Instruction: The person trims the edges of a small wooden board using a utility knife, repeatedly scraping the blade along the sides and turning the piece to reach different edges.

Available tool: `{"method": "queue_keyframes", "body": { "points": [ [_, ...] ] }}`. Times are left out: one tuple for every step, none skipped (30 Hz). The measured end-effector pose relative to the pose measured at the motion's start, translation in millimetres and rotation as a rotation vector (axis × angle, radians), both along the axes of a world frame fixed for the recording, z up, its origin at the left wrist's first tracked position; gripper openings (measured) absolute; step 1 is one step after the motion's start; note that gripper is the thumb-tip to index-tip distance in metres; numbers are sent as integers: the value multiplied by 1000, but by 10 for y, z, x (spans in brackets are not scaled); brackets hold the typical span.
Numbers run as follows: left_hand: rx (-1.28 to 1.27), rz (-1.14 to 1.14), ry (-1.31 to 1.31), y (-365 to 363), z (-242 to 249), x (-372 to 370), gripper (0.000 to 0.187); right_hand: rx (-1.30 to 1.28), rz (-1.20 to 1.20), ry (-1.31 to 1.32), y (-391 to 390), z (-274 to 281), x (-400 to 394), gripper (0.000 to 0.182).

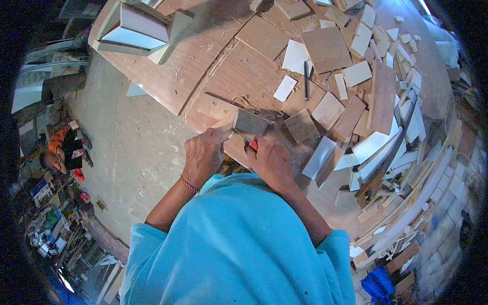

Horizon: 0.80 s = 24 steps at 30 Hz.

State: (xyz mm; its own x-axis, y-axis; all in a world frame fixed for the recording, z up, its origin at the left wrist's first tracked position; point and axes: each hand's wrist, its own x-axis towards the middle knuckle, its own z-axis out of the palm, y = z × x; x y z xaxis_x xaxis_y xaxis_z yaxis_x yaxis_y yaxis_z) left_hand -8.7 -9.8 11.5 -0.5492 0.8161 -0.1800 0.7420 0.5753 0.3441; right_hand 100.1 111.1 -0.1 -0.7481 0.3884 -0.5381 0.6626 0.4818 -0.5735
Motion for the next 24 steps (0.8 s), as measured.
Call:
{"method": "queue_keyframes", "body": {
  "points": [
    [-1,2,3,5,-3,-7,6,15,0,-2,-1,3,-20,25],
    [-1,1,1,4,-21,-6,6,15,-2,-4,-4,4,-38,25],
    [-2,34,-14,-1,-50,1,11,31,6,-25,-7,4,-55,25],
    [-4,68,-29,-4,-66,2,18,47,13,-46,-8,3,-65,25],
    [-4,67,-27,0,-62,-6,18,47,13,-44,-10,-7,-69,25],
    [3,72,-36,4,-50,-14,17,68,12,-24,-17,-25,-69,25],
    [10,76,-44,6,-39,-20,17,90,11,-3,-29,-41,-64,24],
    [9,75,-42,11,-31,-20,17,89,11,-1,-43,-56,-51,24],
    [-6,59,-16,23,-24,-17,10,105,-34,74,-56,-69,-36,25],
    [-20,43,10,33,-18,-12,6,122,-79,148,-64,-70,-23,29],
    [-19,42,12,31,-19,-3,6,123,-80,150,-66,-49,-9,29],
    [8,50,26,26,-29,7,6,111,-88,134,-62,-19,6,29],
    [35,58,39,21,-33,16,6,98,-95,116,-60,3,16,29],
    [35,60,39,20,-32,21,6,98,-93,116,-63,11,20,29],
    [32,63,46,19,-30,27,6,95,-79,67,-68,15,24,25],
    [26,68,51,11,-27,36,7,90,-63,16,-81,16,31,23],
    [20,72,50,9,-22,32,7,84,-59,16,-90,12,27,23],
    [53,76,17,11,-14,21,9,104,-38,-1,-90,3,11,24],
    [85,81,-14,-2,-2,30,13,123,-15,-15,-89,-7,-3,25],
    [80,90,-11,-31,-17,79,13,118,-5,-12,-86,-69,10,25],
    [46,65,24,-68,-59,161,13,82,-7,-48,-85,-147,44,27],
    [25,43,70,-70,-101,184,14,60,-6,-73,-47,-200,21,30],
    [56,79,38,-88,-112,163,18,75,4,-55,-24,-221,-11,30],
    [64,85,45,-91,-121,139,18,58,-10,-59,-52,-197,9,32]
  ]
}}
